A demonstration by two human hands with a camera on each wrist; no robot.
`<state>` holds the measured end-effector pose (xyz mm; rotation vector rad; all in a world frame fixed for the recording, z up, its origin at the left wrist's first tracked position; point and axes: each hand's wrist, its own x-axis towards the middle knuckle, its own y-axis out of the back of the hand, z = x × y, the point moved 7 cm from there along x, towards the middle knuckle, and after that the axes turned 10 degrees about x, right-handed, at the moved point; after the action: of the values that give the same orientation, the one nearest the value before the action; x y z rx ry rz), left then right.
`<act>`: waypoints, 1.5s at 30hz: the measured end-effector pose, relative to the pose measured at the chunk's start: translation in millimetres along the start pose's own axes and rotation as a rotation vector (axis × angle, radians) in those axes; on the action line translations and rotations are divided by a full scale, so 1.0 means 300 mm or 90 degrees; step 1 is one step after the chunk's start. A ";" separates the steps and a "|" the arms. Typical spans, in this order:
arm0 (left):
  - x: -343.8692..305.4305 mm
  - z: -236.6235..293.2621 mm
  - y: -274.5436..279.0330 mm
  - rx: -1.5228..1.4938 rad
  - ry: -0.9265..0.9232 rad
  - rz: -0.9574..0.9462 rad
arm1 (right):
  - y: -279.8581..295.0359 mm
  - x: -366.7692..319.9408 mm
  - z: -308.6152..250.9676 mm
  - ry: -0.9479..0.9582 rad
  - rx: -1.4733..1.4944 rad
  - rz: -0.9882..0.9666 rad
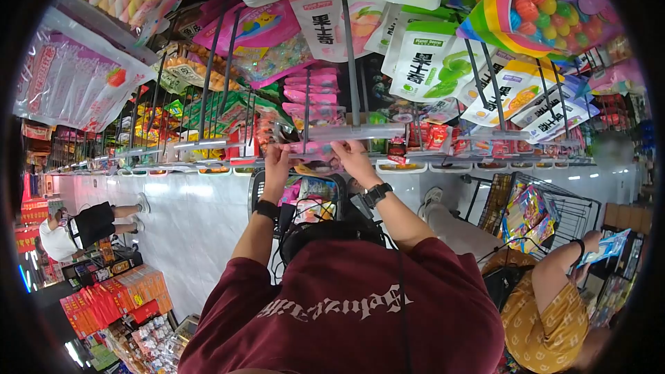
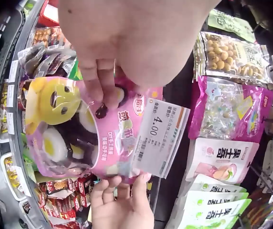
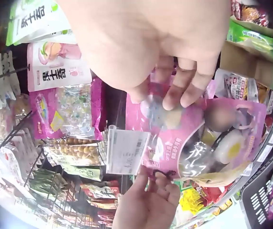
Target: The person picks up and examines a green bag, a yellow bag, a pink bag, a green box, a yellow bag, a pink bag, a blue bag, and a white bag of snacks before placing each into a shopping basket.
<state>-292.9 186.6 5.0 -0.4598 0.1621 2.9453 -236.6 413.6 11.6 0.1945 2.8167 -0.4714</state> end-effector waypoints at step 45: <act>-1.241 -0.080 0.286 -0.059 -0.017 -0.234 | -0.377 -1.243 0.066 0.005 0.089 0.126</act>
<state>49.8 48.2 104.8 -0.4118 -0.0566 2.6040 103.6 268.7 136.6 0.4999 2.7359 -0.6216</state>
